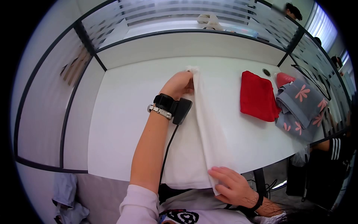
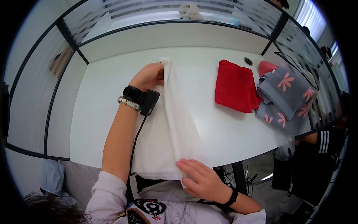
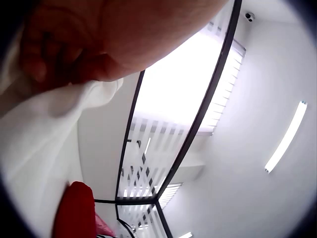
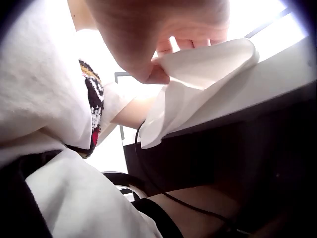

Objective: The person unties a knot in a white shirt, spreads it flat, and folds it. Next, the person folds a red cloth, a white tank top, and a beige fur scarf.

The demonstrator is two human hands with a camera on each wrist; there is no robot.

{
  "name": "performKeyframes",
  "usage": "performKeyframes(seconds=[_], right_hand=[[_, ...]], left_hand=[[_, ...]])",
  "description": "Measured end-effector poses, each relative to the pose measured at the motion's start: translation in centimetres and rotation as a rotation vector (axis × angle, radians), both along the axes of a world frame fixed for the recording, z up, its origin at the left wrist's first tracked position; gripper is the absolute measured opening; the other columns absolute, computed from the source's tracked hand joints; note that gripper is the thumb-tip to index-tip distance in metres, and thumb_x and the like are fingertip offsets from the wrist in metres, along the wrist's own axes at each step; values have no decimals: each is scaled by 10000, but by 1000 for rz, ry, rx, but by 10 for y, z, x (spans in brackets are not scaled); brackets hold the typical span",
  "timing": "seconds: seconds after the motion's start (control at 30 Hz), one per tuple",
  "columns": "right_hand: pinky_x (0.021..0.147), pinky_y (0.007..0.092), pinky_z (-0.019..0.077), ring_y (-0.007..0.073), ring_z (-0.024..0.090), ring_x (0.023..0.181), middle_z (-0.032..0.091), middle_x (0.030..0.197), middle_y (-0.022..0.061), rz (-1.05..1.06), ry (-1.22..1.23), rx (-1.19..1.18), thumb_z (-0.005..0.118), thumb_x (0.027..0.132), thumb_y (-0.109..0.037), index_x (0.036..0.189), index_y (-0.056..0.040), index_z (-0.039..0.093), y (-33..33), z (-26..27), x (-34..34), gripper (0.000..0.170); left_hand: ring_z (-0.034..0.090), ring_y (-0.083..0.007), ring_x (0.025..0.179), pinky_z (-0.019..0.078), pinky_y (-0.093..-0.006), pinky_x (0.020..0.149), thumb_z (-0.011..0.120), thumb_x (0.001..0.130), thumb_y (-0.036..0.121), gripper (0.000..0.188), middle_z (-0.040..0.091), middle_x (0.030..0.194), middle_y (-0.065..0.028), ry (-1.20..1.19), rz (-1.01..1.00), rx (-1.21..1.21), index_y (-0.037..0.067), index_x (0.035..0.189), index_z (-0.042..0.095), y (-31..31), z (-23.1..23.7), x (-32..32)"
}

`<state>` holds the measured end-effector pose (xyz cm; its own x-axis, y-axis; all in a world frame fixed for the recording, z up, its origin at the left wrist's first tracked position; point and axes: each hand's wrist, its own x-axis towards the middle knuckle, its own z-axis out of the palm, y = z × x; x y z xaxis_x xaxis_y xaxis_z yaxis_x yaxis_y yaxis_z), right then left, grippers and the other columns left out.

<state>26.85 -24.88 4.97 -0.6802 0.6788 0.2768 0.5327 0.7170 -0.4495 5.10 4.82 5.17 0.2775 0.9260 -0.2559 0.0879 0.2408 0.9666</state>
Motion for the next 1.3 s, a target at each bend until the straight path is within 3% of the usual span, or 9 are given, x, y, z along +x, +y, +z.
performKeyframes(seconds=[0.17,0.23,0.43,0.8,0.9,1.03,1.07,1.17,1.3], right_hand=[[1135,476,425,353,493,1365,503,1468,212,124,-91,10,749,742,-122,864,-36,560,1,-13,-9,241],[1143,471,418,340,482,1379,494,1481,211,117,-99,5,744,745,-121,880,-35,575,0,-10,-8,233],[1133,473,424,337,498,1367,506,1469,217,93,-92,46,682,787,-107,895,-28,592,-3,-14,-11,162],[1129,460,417,323,505,1354,520,1447,196,33,-103,65,627,842,-101,923,-53,571,-9,-13,-17,109],[1127,461,418,319,515,1344,531,1435,195,11,-83,81,625,848,-104,917,-55,571,-10,-14,-19,100],[1133,483,402,339,517,1345,525,1444,207,28,-88,56,645,840,-113,914,-34,585,-9,-14,-16,123],[1134,482,402,337,517,1345,527,1441,206,24,-78,49,646,841,-109,908,-32,584,-9,-14,-16,119],[1134,482,401,337,516,1345,528,1441,207,13,-71,71,645,840,-106,912,-31,588,-10,-18,-17,119],[1148,487,386,337,493,1365,496,1472,210,50,-143,66,664,866,-134,1015,-32,619,-10,-15,-15,186]], left_hand=[[642,-184,841,536,-308,789,452,1002,324,385,682,953,-107,180,36,-48,-3,1064,644,-12,23,13],[649,-171,745,548,-287,700,701,882,522,556,672,886,-76,498,-97,218,3,1069,629,-6,6,20],[686,-358,964,559,-403,836,856,734,486,840,653,1113,-267,686,84,442,-112,1195,488,-21,-3,39],[628,-387,1035,534,-458,874,734,858,337,471,606,1206,-237,1054,106,886,-31,1105,573,-22,-44,61],[645,-433,898,522,-463,847,595,927,206,277,681,948,-256,919,38,762,-47,1038,592,-5,-43,46],[664,-237,766,525,-352,735,571,934,189,196,671,855,-116,393,18,234,-1,977,596,-2,2,12],[635,-162,739,520,-307,712,579,937,196,190,643,842,-60,381,-3,271,10,968,599,-3,2,9],[699,-204,750,568,-319,736,609,930,187,198,687,875,-99,391,-54,142,-4,978,612,0,13,-15],[653,-176,652,527,-323,638,707,860,171,171,691,759,-88,822,-27,270,18,828,637,3,7,-27]])
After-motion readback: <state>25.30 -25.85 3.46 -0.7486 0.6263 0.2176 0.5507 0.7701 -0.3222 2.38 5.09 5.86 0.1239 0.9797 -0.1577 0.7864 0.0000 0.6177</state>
